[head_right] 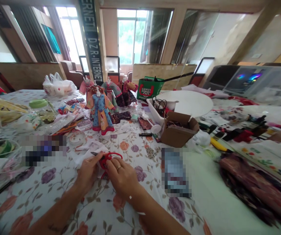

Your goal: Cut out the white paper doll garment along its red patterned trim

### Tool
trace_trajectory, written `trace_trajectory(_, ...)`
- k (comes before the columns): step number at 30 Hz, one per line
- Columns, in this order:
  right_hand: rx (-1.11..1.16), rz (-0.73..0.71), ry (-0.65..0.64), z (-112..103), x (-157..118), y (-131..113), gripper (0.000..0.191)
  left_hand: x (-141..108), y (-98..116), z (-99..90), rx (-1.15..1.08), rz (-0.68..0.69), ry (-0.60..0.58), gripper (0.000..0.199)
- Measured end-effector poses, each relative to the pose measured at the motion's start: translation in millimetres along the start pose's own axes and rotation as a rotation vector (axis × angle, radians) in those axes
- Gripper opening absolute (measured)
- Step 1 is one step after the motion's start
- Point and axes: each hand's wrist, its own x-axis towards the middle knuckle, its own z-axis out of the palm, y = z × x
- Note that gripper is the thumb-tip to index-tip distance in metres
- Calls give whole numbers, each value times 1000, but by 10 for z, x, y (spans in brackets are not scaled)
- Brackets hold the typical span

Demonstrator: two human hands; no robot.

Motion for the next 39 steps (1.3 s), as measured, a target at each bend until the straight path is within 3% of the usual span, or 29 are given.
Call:
trace_trajectory(4, -169, 8, -56, 74, -33, 3, 25, -15, -74, -36, 197, 92, 37, 34)
trace_trajectory(8, -82, 258, -114, 73, -70, 59, 23, -6, -56, -85, 434, 225, -40, 35)
trace_trajectory(13, 467, 740, -159, -63, -83, 211, 20, 67, 89, -179, 424, 240, -129, 40)
trace_trajectory(17, 897, 954, -243, -130, -113, 239, 32, 118, 214, -235, 388, 207, -179, 50)
trace_trajectory(20, 1088, 1016, -389, -146, -151, 193, 49, 117, 249, -228, 359, 192, -205, 55)
trace_trajectory(24, 1163, 1010, -554, -184, -143, 130, 57, 85, 253, -195, 369, 178, -230, 59)
trace_trajectory(31, 1198, 1076, -608, -211, -117, 102, 54, 50, 258, -187, 461, 196, -276, 58)
trace_trajectory(39, 1207, 1053, -615, -178, -141, 121, 51, 21, 242, -170, 539, 264, -285, 51)
